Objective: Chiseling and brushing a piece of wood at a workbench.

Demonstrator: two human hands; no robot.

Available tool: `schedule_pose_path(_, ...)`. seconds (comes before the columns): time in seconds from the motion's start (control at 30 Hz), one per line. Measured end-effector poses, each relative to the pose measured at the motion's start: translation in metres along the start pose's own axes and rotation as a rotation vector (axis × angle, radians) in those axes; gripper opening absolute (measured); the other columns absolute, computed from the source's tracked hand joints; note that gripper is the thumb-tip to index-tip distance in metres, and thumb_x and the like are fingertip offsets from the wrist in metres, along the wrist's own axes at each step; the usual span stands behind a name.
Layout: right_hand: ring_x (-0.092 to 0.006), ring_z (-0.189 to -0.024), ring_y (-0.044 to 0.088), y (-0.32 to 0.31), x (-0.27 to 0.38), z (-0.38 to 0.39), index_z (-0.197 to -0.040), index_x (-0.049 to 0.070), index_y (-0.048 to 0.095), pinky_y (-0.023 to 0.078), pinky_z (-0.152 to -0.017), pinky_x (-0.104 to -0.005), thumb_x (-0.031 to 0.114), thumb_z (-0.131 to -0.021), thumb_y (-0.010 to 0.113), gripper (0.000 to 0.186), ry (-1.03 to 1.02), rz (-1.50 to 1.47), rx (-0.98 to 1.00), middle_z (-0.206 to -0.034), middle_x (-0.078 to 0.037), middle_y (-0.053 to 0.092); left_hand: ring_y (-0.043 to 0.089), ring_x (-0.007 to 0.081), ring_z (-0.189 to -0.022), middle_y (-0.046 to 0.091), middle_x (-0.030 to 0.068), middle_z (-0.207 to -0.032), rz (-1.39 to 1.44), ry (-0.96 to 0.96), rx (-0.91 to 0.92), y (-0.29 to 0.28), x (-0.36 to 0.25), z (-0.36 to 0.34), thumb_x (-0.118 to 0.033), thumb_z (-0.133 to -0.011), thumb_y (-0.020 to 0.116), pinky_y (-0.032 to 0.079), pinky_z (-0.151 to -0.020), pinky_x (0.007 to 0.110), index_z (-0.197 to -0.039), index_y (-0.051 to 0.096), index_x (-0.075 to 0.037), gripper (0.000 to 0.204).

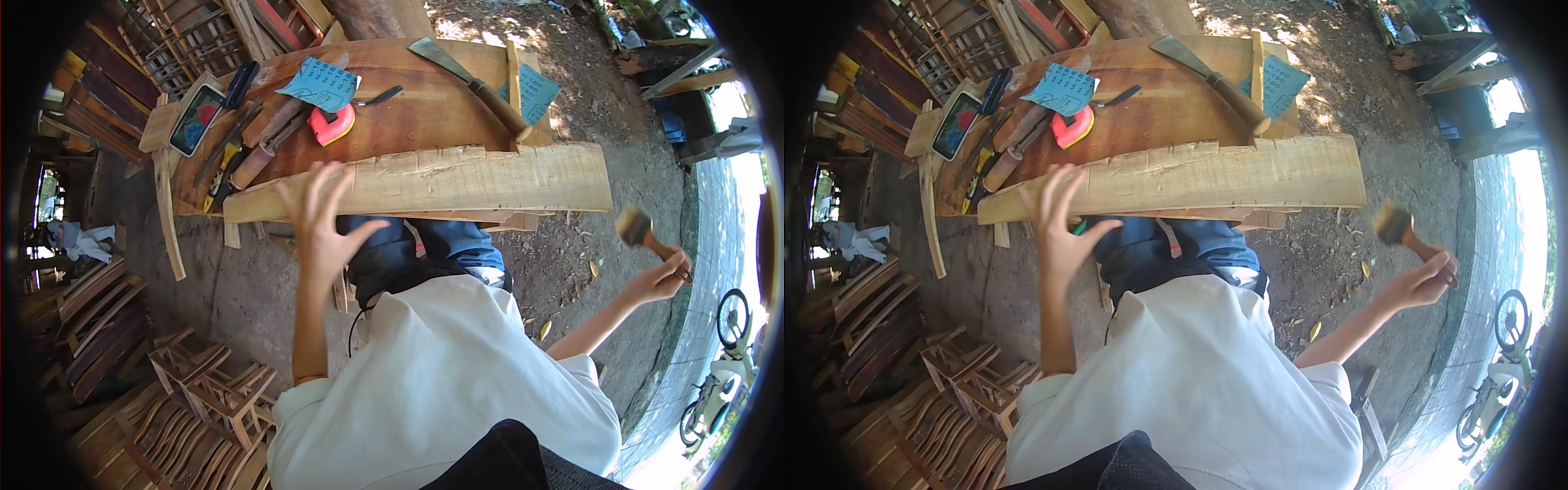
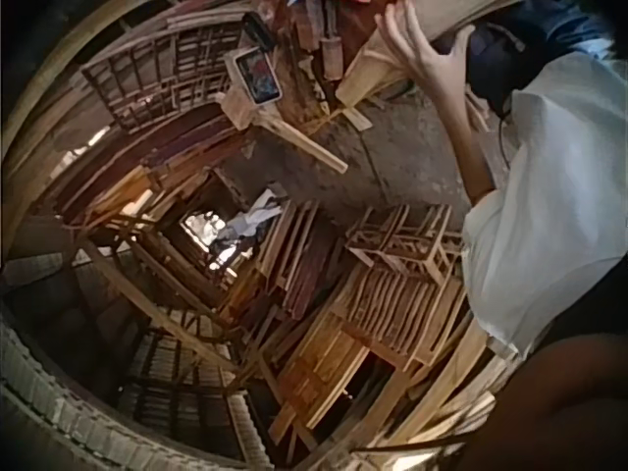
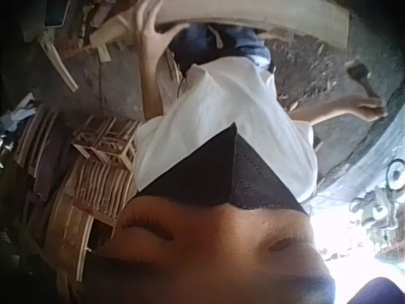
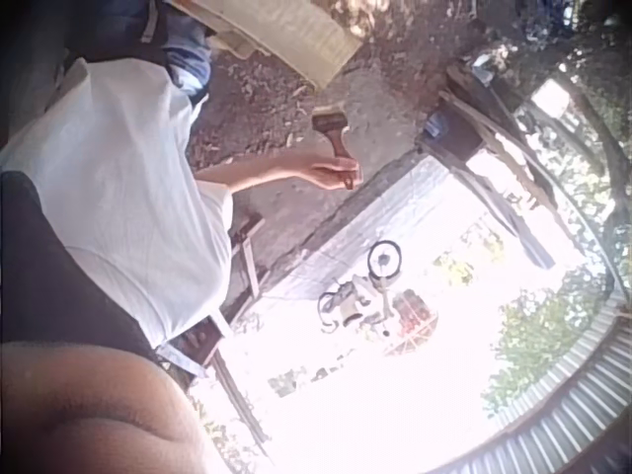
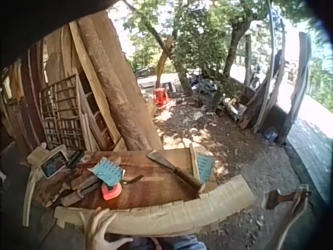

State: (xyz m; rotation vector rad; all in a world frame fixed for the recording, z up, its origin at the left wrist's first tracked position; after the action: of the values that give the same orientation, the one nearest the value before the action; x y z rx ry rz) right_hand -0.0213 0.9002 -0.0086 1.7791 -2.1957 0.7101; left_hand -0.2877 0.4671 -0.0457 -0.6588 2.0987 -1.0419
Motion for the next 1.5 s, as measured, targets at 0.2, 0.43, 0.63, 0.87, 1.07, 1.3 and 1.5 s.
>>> schedule_pose_path(0.2, -0.0098, -0.066, 0.054, 0.050, 0.026, 0.013, -0.109, 0.006, 0.063, 0.047, -0.063, -0.0287, 0.006, -0.091, 0.053, 0.021, -0.147, 0.089, 0.365, -0.102, -0.007, 0.060, 0.046, 0.0242, -0.123, 0.052, 0.0025, -0.127, -0.144, -0.039, -0.043, -0.022, 0.071, 0.018, -0.033, -0.065, 0.078, 0.011, -0.109, 0.060, -0.127, 0.053, -0.017, 0.069)
schedule_pose_path(0.43, 0.0023, -0.055, 0.035, 0.109, 0.026, 0.062, -0.123, 0.015, 0.060, 0.030, -0.046, -0.0150, -0.003, -0.080, 0.065, 0.048, 0.003, -0.191, 0.724, -0.128, -0.004, 0.056, 0.052, 0.0218, -0.113, 0.055, 0.0012, -0.122, -0.176, 0.055, -0.072, -0.025, 0.070, 0.024, -0.015, -0.061, 0.078, 0.023, -0.108, 0.052, -0.122, 0.057, -0.018, 0.065)
schedule_pose_path(0.63, 0.0023, -0.056, 0.041, 0.092, 0.035, 0.040, -0.111, 0.009, 0.067, 0.028, -0.045, -0.0151, -0.002, -0.081, 0.064, 0.032, -0.085, -0.276, 0.618, -0.122, -0.006, 0.061, 0.058, 0.0194, -0.101, 0.063, -0.0019, -0.108, -0.229, 0.137, -0.317, -0.045, 0.063, 0.044, -0.013, -0.065, 0.076, 0.032, -0.100, 0.044, -0.109, 0.063, -0.014, 0.047)
schedule_pose_path(0.87, -0.0173, -0.097, 0.062, 0.037, 0.023, 0.009, -0.113, -0.002, 0.059, 0.057, -0.077, -0.0303, 0.009, -0.079, 0.069, 0.037, 0.276, -0.649, 0.581, -0.110, -0.013, 0.062, 0.058, 0.0197, -0.090, 0.064, 0.0000, -0.091, -0.179, 0.198, -0.408, -0.095, 0.036, 0.030, -0.031, -0.071, 0.074, 0.033, -0.092, 0.040, -0.100, 0.064, -0.012, 0.037)
schedule_pose_path(1.07, -0.0174, -0.092, 0.061, 0.093, -0.002, 0.015, -0.115, -0.005, 0.059, 0.047, -0.083, -0.0282, 0.020, -0.080, 0.070, 0.045, 0.471, -0.317, 0.705, -0.102, -0.012, 0.065, 0.056, 0.0210, -0.083, 0.063, 0.0034, -0.088, 0.065, 0.130, -0.023, -0.029, 0.053, -0.008, -0.033, -0.075, 0.071, 0.033, -0.086, 0.036, -0.094, 0.064, -0.007, 0.033)
schedule_pose_path(1.3, -0.0138, -0.092, 0.061, 0.154, -0.033, 0.031, -0.112, -0.005, 0.061, 0.045, -0.083, -0.0266, 0.023, -0.082, 0.071, 0.042, 0.755, -0.499, 0.803, -0.102, -0.010, 0.065, 0.057, 0.0237, -0.084, 0.063, 0.0055, -0.090, 0.041, 0.104, -0.124, -0.015, 0.057, -0.019, -0.026, -0.081, 0.067, 0.036, -0.085, 0.037, -0.090, 0.063, -0.006, 0.023)
schedule_pose_path(1.5, -0.0128, -0.082, 0.060, 0.117, 0.036, -0.012, -0.105, -0.008, 0.063, 0.048, -0.074, -0.0261, 0.018, -0.095, 0.051, 0.030, 0.140, 0.094, 0.526, -0.097, -0.009, 0.066, 0.058, 0.0253, -0.082, 0.062, 0.0065, -0.085, 0.024, 0.036, -0.212, -0.016, 0.059, -0.010, -0.021, -0.080, 0.068, 0.039, -0.079, 0.037, -0.084, 0.063, -0.006, 0.016)
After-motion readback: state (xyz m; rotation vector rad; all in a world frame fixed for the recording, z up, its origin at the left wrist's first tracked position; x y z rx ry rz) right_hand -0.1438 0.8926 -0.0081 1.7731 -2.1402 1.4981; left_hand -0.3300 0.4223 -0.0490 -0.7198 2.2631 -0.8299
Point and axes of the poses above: each hand's wrist, its own z-axis away from the middle knuckle, its own y-axis out of the palm, x = y × z, the point moved 7 cm from there along -z, towards the middle knuckle
